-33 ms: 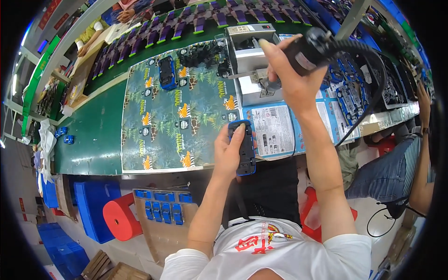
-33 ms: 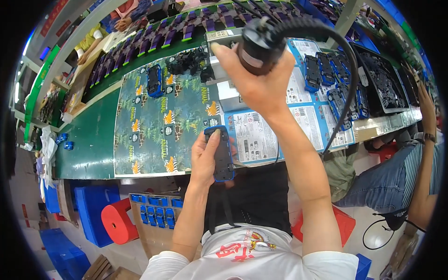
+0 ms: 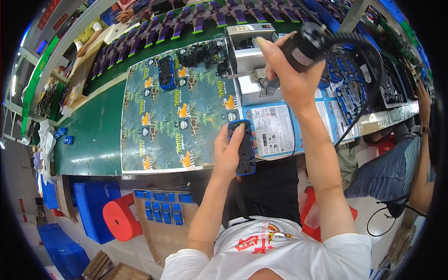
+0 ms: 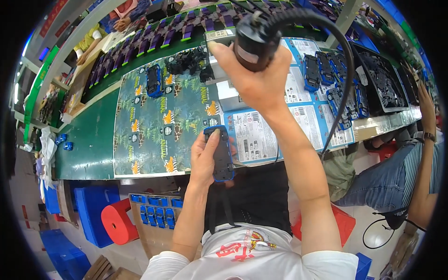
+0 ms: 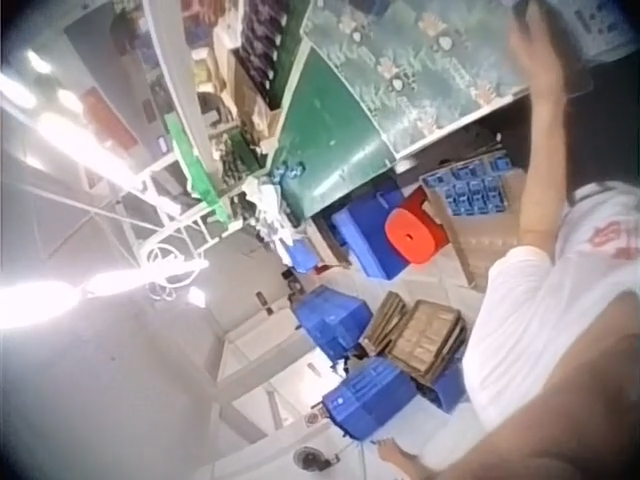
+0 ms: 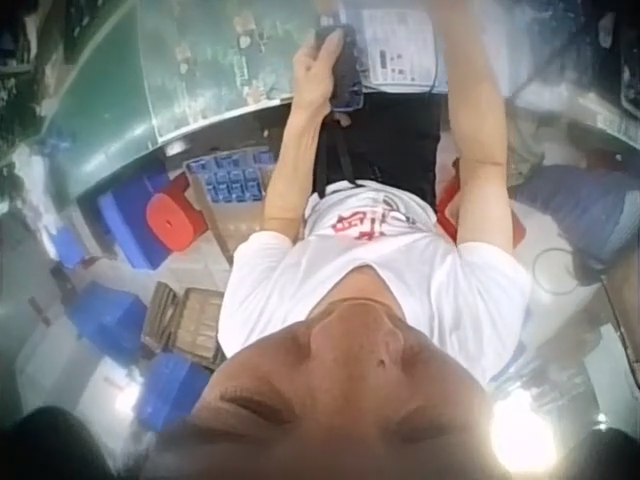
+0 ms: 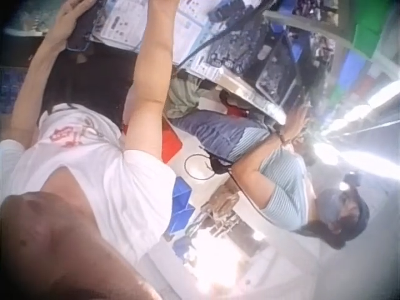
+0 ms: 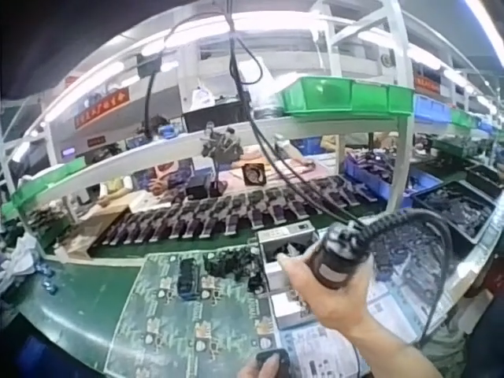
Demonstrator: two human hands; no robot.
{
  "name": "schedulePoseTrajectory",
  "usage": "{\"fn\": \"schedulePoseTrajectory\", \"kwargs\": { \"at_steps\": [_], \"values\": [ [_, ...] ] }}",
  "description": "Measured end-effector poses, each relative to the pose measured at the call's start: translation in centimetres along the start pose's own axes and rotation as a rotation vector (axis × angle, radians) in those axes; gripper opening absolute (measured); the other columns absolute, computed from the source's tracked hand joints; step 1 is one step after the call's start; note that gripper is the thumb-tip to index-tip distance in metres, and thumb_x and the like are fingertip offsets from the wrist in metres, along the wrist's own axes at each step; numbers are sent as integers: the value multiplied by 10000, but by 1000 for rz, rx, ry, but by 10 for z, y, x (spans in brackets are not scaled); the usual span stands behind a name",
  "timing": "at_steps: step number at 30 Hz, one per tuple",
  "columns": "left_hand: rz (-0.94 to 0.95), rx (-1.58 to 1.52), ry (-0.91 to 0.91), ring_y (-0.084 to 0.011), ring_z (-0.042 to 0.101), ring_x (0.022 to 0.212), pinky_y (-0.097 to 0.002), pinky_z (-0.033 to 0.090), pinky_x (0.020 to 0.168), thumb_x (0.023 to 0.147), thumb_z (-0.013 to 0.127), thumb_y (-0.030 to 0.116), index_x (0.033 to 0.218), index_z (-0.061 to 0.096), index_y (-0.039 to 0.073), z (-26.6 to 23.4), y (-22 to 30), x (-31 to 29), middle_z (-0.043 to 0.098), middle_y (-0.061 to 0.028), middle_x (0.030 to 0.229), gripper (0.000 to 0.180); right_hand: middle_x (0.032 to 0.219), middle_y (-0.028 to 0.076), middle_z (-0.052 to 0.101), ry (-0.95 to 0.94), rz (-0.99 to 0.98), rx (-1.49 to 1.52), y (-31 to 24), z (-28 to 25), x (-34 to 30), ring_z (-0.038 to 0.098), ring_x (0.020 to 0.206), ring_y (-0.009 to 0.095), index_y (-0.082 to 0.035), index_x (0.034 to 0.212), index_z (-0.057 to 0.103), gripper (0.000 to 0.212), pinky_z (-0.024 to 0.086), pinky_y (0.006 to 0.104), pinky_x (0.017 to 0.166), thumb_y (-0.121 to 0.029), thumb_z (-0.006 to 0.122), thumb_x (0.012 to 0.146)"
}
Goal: The person assembles toy cars by attaching components, driving screws with an electric screwdriver, and placing the assembled cars onto the table and into a tray.
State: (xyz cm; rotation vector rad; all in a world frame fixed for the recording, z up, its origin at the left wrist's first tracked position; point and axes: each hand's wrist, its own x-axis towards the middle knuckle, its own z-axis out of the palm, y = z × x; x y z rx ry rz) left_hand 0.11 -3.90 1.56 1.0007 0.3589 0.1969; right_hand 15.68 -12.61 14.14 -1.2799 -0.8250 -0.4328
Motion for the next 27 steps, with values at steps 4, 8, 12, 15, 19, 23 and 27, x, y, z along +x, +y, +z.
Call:
{"fn": "schedulePoseTrajectory", "kwargs": {
  "at_steps": [4,8,12,15,19,23,27],
  "values": [
    [10,-15,-37,-155,684,757,-304,580,667,1003,572,218,1097,597,46,-5,-3,2,699,-106,956,198,523,-7,550,-55,282,-10,-1,2,9,499,425,65,-52,653,591,287,371,222,430,-182,764,843],
    [56,-5,-48,-160,687,815,-308,581,693,989,589,186,1135,585,32,-4,-8,2,697,-119,1014,212,508,9,532,-43,477,-30,36,-13,-30,498,407,107,-70,648,576,286,372,253,424,-198,736,846],
    [117,75,-24,-154,685,818,-298,572,709,973,612,165,1172,579,14,1,-11,0,700,-117,996,252,555,54,524,192,321,395,-9,-36,-10,486,424,140,0,806,630,143,415,275,451,-110,696,869],
    [160,91,-11,-147,683,829,-298,570,707,966,622,151,1180,583,4,2,-14,-1,701,-120,993,262,585,62,522,196,126,435,-17,-37,-2,505,449,161,9,869,619,148,443,301,486,-118,694,885],
    [168,114,-5,-145,685,814,-286,566,687,957,634,134,1154,613,4,2,-19,2,705,-107,979,238,602,53,559,217,27,427,-7,-30,-2,549,470,143,-1,855,606,117,479,283,493,-36,718,856],
    [170,146,3,-124,675,796,-276,560,685,950,639,121,1104,641,2,2,-18,0,710,-92,952,194,590,21,600,165,59,268,4,-14,-8,563,459,83,-11,807,634,126,433,220,439,-38,756,826],
    [163,148,15,-109,665,780,-269,556,688,949,637,113,1098,645,3,4,-16,0,712,-85,938,185,537,-26,583,78,67,112,3,-6,-1,533,446,41,-26,680,642,214,390,200,431,-108,779,822]
  ]
}}
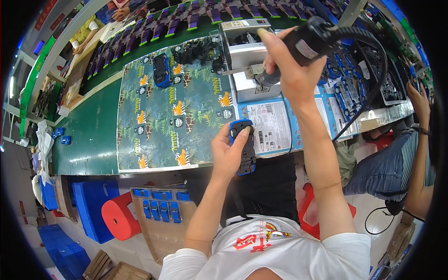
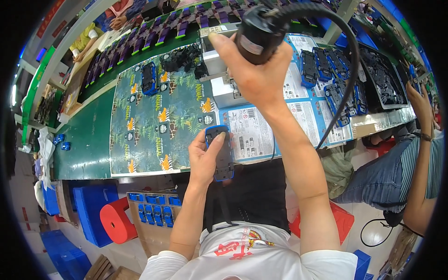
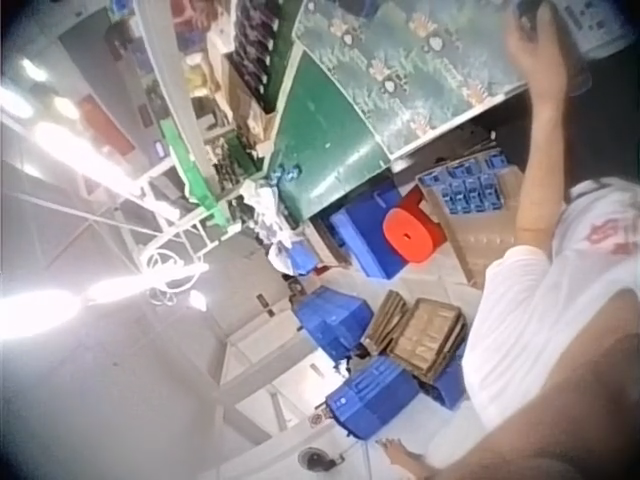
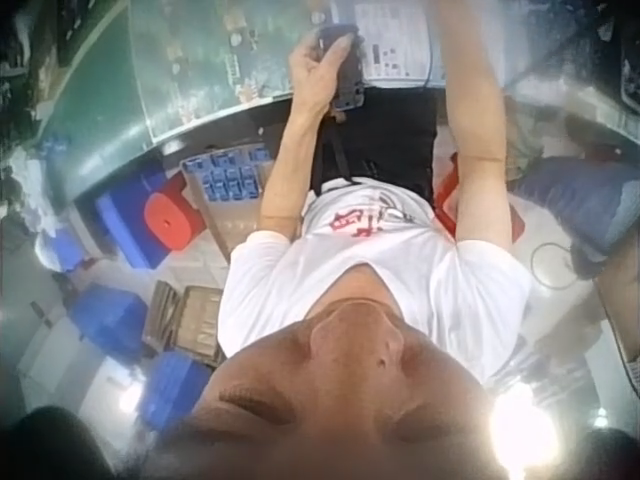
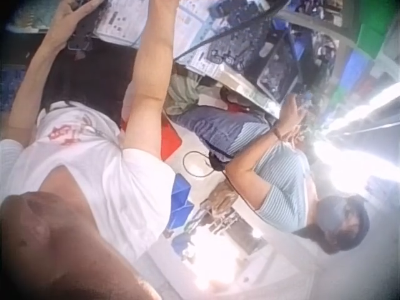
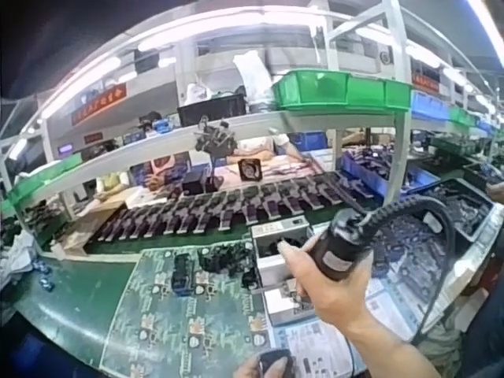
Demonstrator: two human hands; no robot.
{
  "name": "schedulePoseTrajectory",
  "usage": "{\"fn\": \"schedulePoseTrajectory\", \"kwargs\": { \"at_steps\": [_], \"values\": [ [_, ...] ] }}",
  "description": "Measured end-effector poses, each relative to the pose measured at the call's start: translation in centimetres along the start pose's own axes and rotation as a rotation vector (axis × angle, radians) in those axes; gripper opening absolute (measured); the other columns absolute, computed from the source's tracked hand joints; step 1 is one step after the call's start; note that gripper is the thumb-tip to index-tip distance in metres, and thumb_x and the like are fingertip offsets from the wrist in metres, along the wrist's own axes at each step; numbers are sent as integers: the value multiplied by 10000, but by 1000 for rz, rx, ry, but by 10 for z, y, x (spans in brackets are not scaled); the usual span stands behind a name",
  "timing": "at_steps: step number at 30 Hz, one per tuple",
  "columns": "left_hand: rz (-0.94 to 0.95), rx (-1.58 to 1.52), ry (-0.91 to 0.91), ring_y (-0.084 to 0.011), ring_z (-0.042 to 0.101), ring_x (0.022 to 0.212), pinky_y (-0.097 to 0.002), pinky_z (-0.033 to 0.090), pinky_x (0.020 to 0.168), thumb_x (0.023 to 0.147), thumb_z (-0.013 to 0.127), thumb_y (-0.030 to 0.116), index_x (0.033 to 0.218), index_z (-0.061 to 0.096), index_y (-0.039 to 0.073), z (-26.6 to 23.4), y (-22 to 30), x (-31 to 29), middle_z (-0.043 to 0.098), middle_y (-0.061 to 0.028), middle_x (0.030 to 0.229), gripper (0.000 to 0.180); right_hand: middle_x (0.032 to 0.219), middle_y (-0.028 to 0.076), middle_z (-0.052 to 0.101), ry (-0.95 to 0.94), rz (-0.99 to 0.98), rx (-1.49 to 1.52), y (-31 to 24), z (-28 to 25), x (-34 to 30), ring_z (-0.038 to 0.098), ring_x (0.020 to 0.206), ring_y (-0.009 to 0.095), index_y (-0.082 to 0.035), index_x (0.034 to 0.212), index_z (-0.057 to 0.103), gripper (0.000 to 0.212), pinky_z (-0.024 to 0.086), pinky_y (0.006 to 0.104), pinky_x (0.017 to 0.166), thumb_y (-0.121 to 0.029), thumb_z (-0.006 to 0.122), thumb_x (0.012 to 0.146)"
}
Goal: The person assembles toy cars by attaching components, driving screws with an electric screwdriver, and placing the assembled cars onto the table and into a tray.
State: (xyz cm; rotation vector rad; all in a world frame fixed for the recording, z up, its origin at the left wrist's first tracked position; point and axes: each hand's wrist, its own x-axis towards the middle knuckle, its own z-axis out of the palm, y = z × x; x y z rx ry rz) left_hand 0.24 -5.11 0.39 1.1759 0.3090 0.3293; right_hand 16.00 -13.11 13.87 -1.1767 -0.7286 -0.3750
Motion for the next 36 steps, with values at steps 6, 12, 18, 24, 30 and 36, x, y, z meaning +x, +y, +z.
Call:
{"fn": "schedulePoseTrajectory", "kwargs": {
  "at_steps": [6,12,18,24,30,36],
  "values": [
    [-11,-20,-30,-113,664,797,-276,555,713,950,636,117,1095,643,4,-1,-4,-1,712,-84,954,184,491,-35,539,-122,221,-93,-7,0,16,500,412,44,-57,603,618,320,357,214,404,-212,784,829],
    [19,20,-27,-110,659,806,-279,554,717,955,629,124,1095,636,11,-3,1,-2,711,-82,972,180,562,32,543,52,277,299,-32,-20,-25,492,412,113,-17,775,601,182,419,258,446,-115,736,848],
    [-25,-57,-21,-80,631,792,-240,529,708,944,664,132,1125,620,-17,-2,2,0,677,-42,922,239,649,73,516,-80,177,537,-52,-20,-59,508,508,164,-25,954,494,165,458,316,549,-147,602,930],
    [-13,-56,-24,-74,629,792,-245,529,716,948,660,127,1135,622,-10,2,4,2,679,-39,932,235,656,65,512,-71,191,475,-40,-15,-74,500,514,153,-32,958,502,165,465,319,550,-178,579,942],
    [-39,133,81,-74,604,781,-268,516,713,903,668,107,1042,676,3,-3,18,-6,700,-36,887,174,655,71,488,-163,202,387,-39,-1,-80,470,532,160,-36,895,459,111,433,319,534,-110,539,913],
    [153,159,17,-96,541,780,-310,484,711,773,685,90,982,622,-21,17,-10,2,619,-65,805,245,666,54,447,-259,78,378,-20,-34,-98,424,537,160,-56,908,429,92,401,323,549,-101,510,908]
  ]
}}
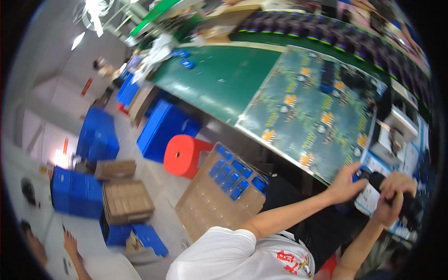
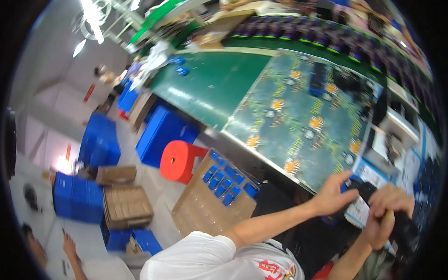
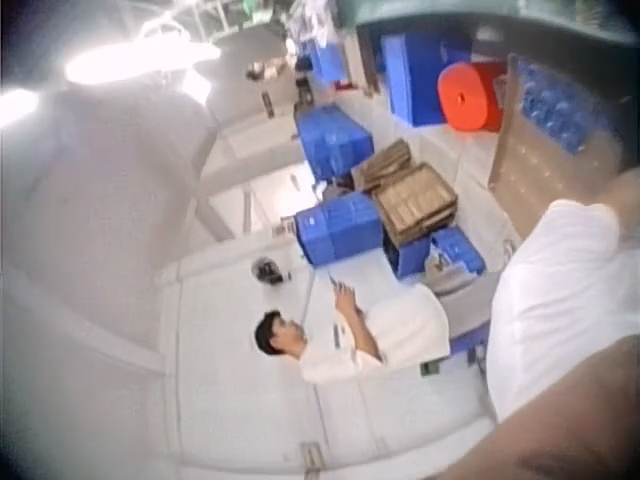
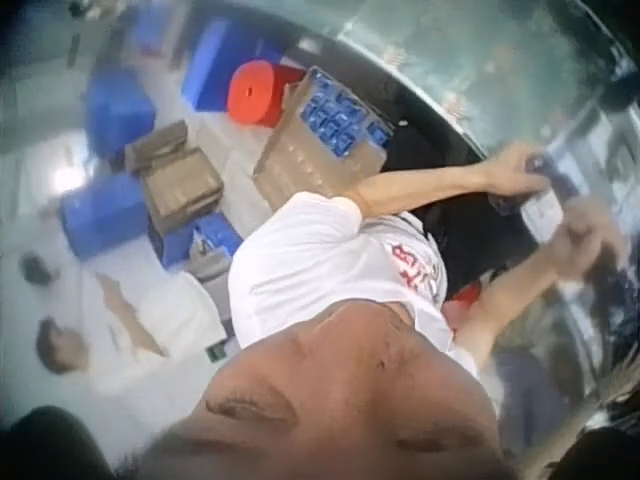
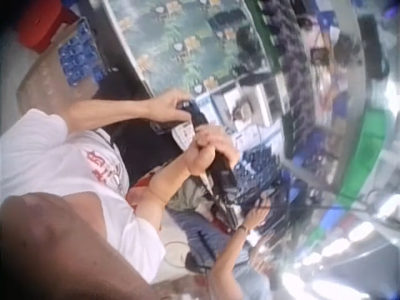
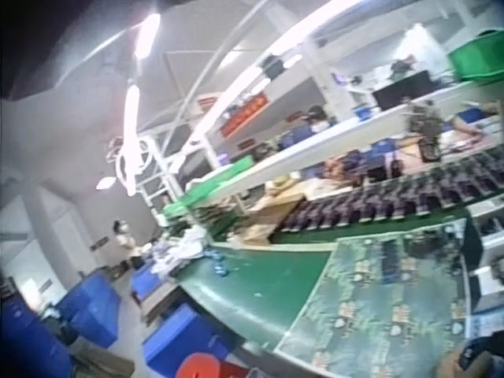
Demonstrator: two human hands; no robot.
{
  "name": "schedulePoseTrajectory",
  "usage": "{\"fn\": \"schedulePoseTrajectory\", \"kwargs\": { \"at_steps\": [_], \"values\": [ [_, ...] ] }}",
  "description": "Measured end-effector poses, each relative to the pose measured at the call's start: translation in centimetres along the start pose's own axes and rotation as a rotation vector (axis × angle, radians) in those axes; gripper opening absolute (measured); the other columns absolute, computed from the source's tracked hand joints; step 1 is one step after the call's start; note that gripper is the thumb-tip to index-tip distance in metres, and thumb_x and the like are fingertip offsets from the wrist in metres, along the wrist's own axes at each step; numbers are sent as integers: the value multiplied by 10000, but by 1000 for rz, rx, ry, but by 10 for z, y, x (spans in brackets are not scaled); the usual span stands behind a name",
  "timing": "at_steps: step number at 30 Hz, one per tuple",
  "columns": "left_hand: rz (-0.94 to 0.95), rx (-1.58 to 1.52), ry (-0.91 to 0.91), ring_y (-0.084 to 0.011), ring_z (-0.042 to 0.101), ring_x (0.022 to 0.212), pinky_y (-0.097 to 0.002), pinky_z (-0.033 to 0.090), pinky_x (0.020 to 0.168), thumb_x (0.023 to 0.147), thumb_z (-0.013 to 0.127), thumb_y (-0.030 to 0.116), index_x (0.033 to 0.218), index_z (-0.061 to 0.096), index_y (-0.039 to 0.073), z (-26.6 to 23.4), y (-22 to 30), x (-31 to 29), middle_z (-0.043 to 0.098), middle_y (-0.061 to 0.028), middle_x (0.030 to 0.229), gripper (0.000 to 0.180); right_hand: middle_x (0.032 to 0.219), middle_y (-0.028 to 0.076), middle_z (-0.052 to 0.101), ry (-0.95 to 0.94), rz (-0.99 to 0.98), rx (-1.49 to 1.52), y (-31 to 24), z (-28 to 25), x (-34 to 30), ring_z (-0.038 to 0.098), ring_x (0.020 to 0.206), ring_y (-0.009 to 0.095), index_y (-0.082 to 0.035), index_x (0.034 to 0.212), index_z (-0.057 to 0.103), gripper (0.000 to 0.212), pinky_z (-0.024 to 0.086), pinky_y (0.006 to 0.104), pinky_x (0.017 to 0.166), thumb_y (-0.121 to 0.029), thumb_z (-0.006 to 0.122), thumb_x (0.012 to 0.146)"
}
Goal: The person assembles toy cars by attaching components, driving screws with an electric screwdriver, and placing the assembled cars onto the table and into a tray.
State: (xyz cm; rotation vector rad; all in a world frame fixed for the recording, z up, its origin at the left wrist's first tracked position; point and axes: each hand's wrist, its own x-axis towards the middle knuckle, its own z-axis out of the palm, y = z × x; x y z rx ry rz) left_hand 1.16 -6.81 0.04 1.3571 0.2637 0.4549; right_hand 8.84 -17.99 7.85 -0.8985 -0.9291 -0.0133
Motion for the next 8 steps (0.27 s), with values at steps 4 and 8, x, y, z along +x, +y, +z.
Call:
{"fn": "schedulePoseTrajectory", "kwargs": {
  "at_steps": [4,8],
  "values": [
    [22,36,45,-93,559,808,-294,487,752,782,671,46,1011,616,-38,-12,6,-2,642,-93,825,249,665,34,424,-36,-10,111,11,12,8,377,525,119,-55,869,454,166,343,272,556,-177,542,940],
    [0,56,-14,-98,567,852,-303,486,800,811,652,53,1103,615,-27,-22,15,0,679,-94,899,305,676,81,475,-90,76,142,15,0,10,438,546,156,-70,915,455,177,399,315,608,-209,562,929]
  ]
}}
